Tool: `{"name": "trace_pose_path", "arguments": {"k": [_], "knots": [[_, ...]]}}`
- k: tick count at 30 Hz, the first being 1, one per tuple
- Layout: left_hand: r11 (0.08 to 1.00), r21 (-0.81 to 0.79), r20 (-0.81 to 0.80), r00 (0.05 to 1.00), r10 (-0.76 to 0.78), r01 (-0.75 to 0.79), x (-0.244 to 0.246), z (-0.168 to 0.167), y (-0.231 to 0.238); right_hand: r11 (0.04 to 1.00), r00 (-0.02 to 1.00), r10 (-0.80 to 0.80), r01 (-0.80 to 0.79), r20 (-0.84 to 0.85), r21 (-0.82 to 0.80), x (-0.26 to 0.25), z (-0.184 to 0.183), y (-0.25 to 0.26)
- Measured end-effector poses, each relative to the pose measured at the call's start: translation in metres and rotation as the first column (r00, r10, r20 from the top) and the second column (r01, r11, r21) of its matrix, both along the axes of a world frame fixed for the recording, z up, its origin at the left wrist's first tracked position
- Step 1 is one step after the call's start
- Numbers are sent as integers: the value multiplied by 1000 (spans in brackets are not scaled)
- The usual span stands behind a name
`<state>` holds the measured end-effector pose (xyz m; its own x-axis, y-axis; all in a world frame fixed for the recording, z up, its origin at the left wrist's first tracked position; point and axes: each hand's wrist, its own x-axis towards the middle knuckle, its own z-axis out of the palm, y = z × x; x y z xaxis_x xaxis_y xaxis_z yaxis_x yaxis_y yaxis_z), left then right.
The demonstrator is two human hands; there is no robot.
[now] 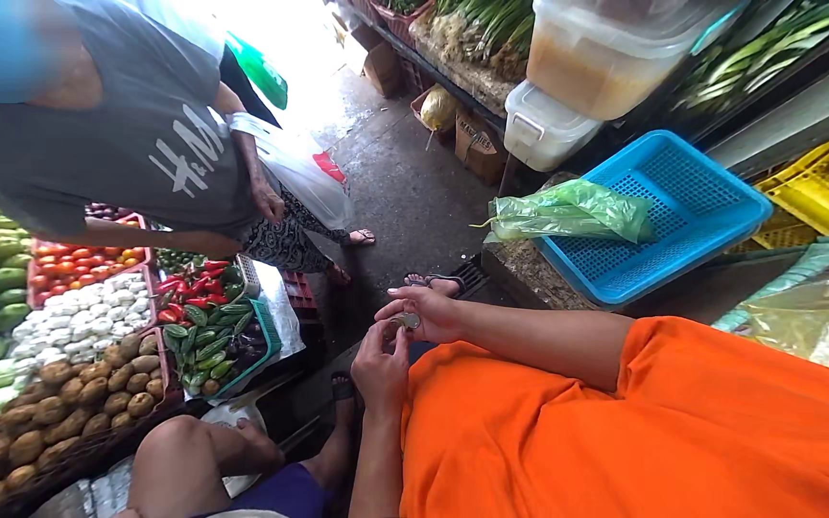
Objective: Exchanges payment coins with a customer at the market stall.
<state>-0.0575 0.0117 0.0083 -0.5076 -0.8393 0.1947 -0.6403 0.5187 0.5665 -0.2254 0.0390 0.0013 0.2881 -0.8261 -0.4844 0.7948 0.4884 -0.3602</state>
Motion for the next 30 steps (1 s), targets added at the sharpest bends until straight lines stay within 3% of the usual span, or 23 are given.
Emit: {"name": "trace_pose_path", "arguments": {"k": [4, 7, 10, 13, 15, 17, 22, 30], "knots": [[987, 61, 96, 984, -153, 147, -8, 5, 1, 999, 999, -8, 9, -35, 37, 4, 0, -1], [984, 56, 177, 968, -178, 171, -14, 4, 1, 998, 998, -17, 21, -66, 52, 6, 1, -1], [980, 118, 140, 975, -174, 158, -16, 5, -1, 1000, 997, -2, 5, -78, 31, 5, -1, 2], [939, 319, -166, 983, -76, 127, -13, 13, -6, 1000, 998, 1, -1, -61, 10, 4, 1, 1], [900, 426, -378, 922, 79, 98, -4, 21, -12, 1000, 999, -17, 18, -43, 25, 3, 1, -1], [883, 465, -462, 868, 182, 62, 12, 24, -19, 999, 999, -31, 32, -25, 34, 1, 0, -1], [836, 547, -435, 835, 338, -54, 50, 2, -15, 998, 999, -48, 48, -20, 41, 0, -1, -2], [814, 570, -340, 870, 358, -112, 54, -24, 17, 997, 999, -53, 53, -13, 48, 0, 0, -5]]}}
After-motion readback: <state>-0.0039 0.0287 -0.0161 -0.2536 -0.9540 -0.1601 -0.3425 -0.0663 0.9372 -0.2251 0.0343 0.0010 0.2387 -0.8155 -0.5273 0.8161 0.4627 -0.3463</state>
